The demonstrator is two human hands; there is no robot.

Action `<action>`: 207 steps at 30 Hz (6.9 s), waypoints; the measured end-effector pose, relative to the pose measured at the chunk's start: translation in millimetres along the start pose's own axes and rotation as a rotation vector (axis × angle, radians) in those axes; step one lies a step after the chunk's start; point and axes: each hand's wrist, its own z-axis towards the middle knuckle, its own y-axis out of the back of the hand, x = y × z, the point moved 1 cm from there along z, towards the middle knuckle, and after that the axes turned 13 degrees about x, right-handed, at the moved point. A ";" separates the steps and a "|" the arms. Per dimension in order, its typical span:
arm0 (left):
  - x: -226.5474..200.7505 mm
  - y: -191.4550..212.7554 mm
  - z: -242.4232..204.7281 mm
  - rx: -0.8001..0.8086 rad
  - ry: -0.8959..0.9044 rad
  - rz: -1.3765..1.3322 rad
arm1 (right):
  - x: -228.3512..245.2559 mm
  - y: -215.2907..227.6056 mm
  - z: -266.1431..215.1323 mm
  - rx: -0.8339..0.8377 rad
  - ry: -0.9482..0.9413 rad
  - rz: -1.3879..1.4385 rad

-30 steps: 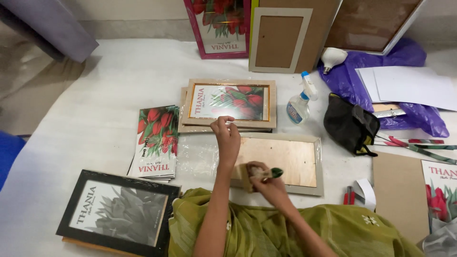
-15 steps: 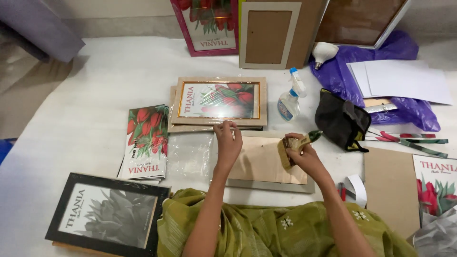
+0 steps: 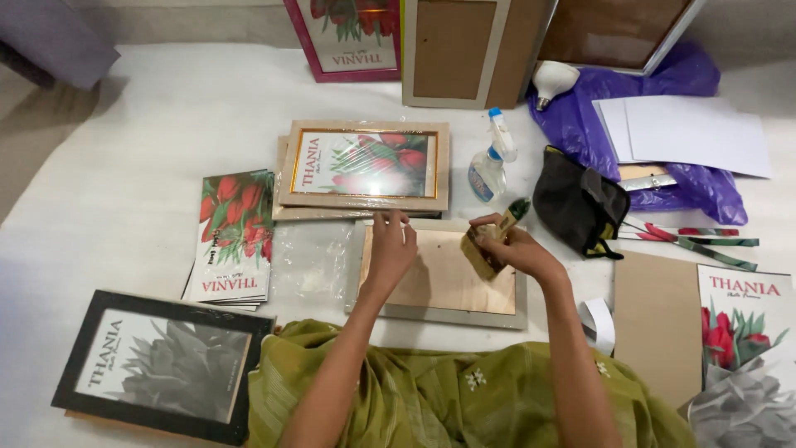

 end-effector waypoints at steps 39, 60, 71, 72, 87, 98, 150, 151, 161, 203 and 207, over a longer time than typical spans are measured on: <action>51.9 -27.4 -39.1 0.680 0.075 0.626 | 30.6 9.7 -41.8 -0.114 -0.017 -0.436; 64.7 -54.2 -37.1 0.888 0.223 0.585 | -43.0 8.7 -5.2 0.029 0.082 -0.467; 63.8 -60.0 -32.4 0.909 0.297 0.620 | -65.7 12.3 13.7 0.218 -0.254 -0.259; 64.8 -63.4 -36.1 0.907 0.294 0.625 | -58.8 9.9 7.4 0.215 -0.250 -0.258; 55.5 -62.2 -34.7 0.717 0.270 0.612 | -52.0 7.5 5.3 0.115 -0.321 -0.268; 42.0 -4.3 -9.2 0.820 0.328 0.563 | 9.2 -5.2 -17.2 -0.180 0.218 -0.484; -146.1 124.0 -52.4 -0.209 -0.693 -0.013 | 38.0 -103.6 5.9 -0.253 0.373 -0.161; -146.2 125.0 -52.4 -0.224 -0.694 -0.021 | 34.8 -97.0 9.4 -0.385 0.358 -0.298; -134.0 115.6 -46.8 -0.265 -0.696 -0.017 | 21.9 -156.5 11.7 -0.154 0.680 -0.706; -129.3 115.5 -43.1 -0.333 -0.689 -0.027 | 35.8 -61.5 6.0 -0.403 0.407 -0.390; -130.0 115.7 -44.0 -0.330 -0.682 -0.030 | 48.6 -42.4 -21.5 -0.174 0.151 -0.277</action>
